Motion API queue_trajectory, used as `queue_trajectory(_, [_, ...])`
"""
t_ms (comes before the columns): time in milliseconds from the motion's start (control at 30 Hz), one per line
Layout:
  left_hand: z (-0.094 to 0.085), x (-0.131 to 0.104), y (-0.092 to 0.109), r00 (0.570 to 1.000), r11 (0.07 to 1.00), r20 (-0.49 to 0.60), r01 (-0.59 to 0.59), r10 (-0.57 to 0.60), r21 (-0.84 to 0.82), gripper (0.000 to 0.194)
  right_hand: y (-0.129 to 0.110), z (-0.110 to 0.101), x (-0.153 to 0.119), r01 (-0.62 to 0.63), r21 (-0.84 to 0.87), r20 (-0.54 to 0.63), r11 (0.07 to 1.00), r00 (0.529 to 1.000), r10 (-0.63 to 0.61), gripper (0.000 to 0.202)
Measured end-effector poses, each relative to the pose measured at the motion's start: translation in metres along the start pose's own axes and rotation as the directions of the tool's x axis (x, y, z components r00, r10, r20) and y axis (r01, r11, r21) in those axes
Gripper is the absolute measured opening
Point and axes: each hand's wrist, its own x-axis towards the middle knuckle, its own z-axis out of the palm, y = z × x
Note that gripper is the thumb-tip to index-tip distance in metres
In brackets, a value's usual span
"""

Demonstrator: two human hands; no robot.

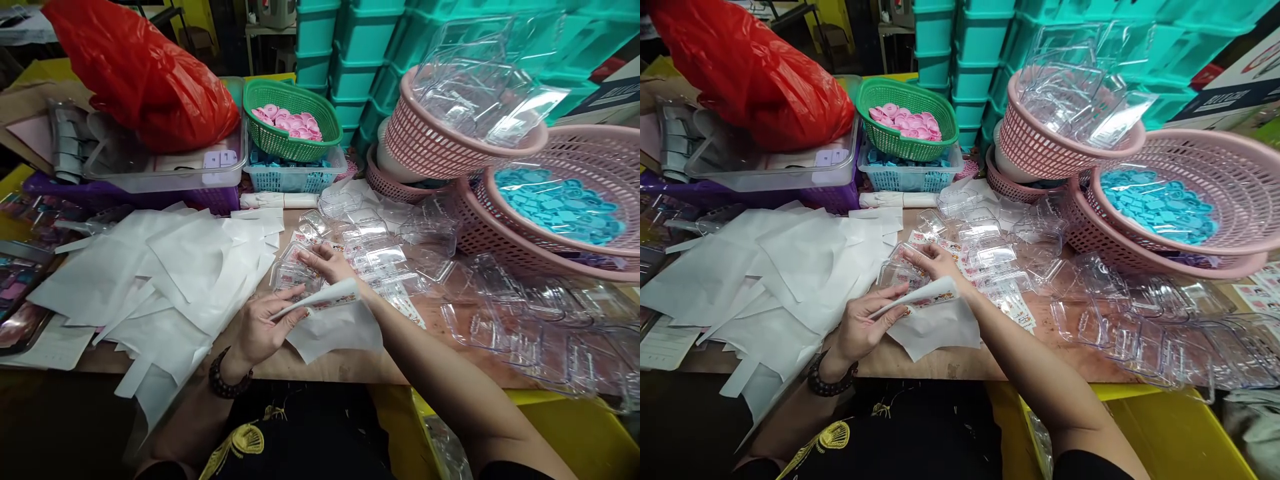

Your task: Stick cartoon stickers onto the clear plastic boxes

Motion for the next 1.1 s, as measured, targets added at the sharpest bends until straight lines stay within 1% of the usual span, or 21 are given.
queue_trajectory(67, [0.001, 0.001, -0.005, 1.000, 1.000, -0.002, 0.019, -0.019, -0.024, 0.012, 0.000, -0.001, 0.005, -0.039, 0.043, -0.007, 0.998, 0.999, 0.039, 0.056])
queue_trajectory(133, [0.001, 0.001, -0.008, 1.000, 0.999, 0.007, 0.021, -0.020, -0.045, 0.013, 0.000, -0.001, 0.008, -0.058, 0.047, -0.003, 0.997, 0.998, 0.059, 0.055])
queue_trajectory(233, [0.000, 0.002, -0.011, 0.999, 0.998, 0.023, 0.026, -0.025, -0.056, 0.014, -0.001, -0.001, 0.008, -0.018, -0.031, -0.036, 0.999, 0.999, 0.017, 0.055])
queue_trajectory(300, [0.001, 0.003, -0.012, 0.998, 0.997, 0.026, 0.054, -0.052, -0.060, 0.014, 0.000, -0.001, 0.009, 0.010, -0.083, -0.030, 0.996, 0.999, -0.013, 0.056])
queue_trajectory(367, [0.001, 0.003, -0.013, 0.996, 0.993, 0.027, 0.089, -0.087, -0.074, 0.014, 0.003, 0.001, 0.010, 0.001, -0.061, -0.027, 0.998, 1.000, -0.003, 0.058])
queue_trajectory(433, [0.001, 0.004, -0.015, 0.993, 0.987, 0.018, 0.120, -0.119, -0.109, 0.014, 0.008, 0.003, 0.013, -0.020, 0.007, -0.083, 1.000, 0.996, 0.020, 0.061])
queue_trajectory(500, [0.001, 0.005, -0.017, 0.989, 0.976, 0.017, 0.148, -0.148, -0.159, 0.015, 0.013, 0.005, 0.015, -0.021, 0.059, -0.193, 0.998, 0.981, 0.032, 0.063])
queue_trajectory(567, [0.000, 0.004, -0.018, 0.987, 0.967, 0.030, 0.159, -0.157, -0.198, 0.015, 0.015, 0.006, 0.017, -0.015, 0.066, -0.269, 0.998, 0.962, 0.032, 0.065])
queue_trajectory(633, [-0.002, 0.002, -0.017, 0.990, 0.966, 0.027, 0.142, -0.139, -0.217, 0.015, 0.015, 0.005, 0.018, -0.012, 0.042, -0.285, 0.999, 0.958, 0.023, 0.065])
queue_trajectory(733, [-0.007, 0.000, -0.012, 0.989, 0.968, -0.052, 0.125, -0.139, -0.220, 0.017, 0.010, 0.003, 0.016, 0.039, -0.009, -0.309, 0.999, 0.950, -0.040, 0.066])
queue_trajectory(767, [-0.009, 0.000, -0.010, 0.984, 0.963, -0.063, 0.146, -0.164, -0.226, 0.019, 0.007, 0.002, 0.014, 0.068, -0.022, -0.306, 0.997, 0.949, -0.071, 0.066])
queue_trajectory(800, [-0.011, 0.001, -0.007, 0.979, 0.955, -0.049, 0.180, -0.197, -0.238, 0.021, 0.005, 0.002, 0.011, 0.097, -0.032, -0.284, 0.995, 0.953, -0.102, 0.066])
queue_trajectory(867, [-0.015, 0.004, -0.003, 0.965, 0.928, 0.048, 0.259, -0.256, -0.268, 0.024, 0.000, 0.003, 0.004, 0.157, -0.064, -0.206, 0.986, 0.964, -0.167, 0.063])
queue_trajectory(933, [-0.016, 0.008, 0.000, 0.950, 0.902, 0.126, 0.312, -0.287, -0.300, 0.027, -0.003, 0.007, -0.006, 0.224, -0.135, -0.144, 0.965, 0.959, -0.243, 0.059])
queue_trajectory(967, [-0.016, 0.009, 0.000, 0.946, 0.893, 0.131, 0.322, -0.295, -0.313, 0.028, -0.005, 0.009, -0.011, 0.249, -0.180, -0.119, 0.952, 0.955, -0.273, 0.057])
queue_trajectory(1033, [-0.013, 0.009, 0.001, 0.945, 0.887, 0.095, 0.326, -0.312, -0.328, 0.030, -0.007, 0.012, -0.019, 0.278, -0.239, -0.073, 0.930, 0.950, -0.303, 0.051])
queue_trajectory(1100, [-0.009, 0.007, 0.001, 0.944, 0.892, 0.051, 0.325, -0.326, -0.314, 0.033, -0.008, 0.015, -0.025, 0.276, -0.237, -0.038, 0.931, 0.955, -0.293, 0.048])
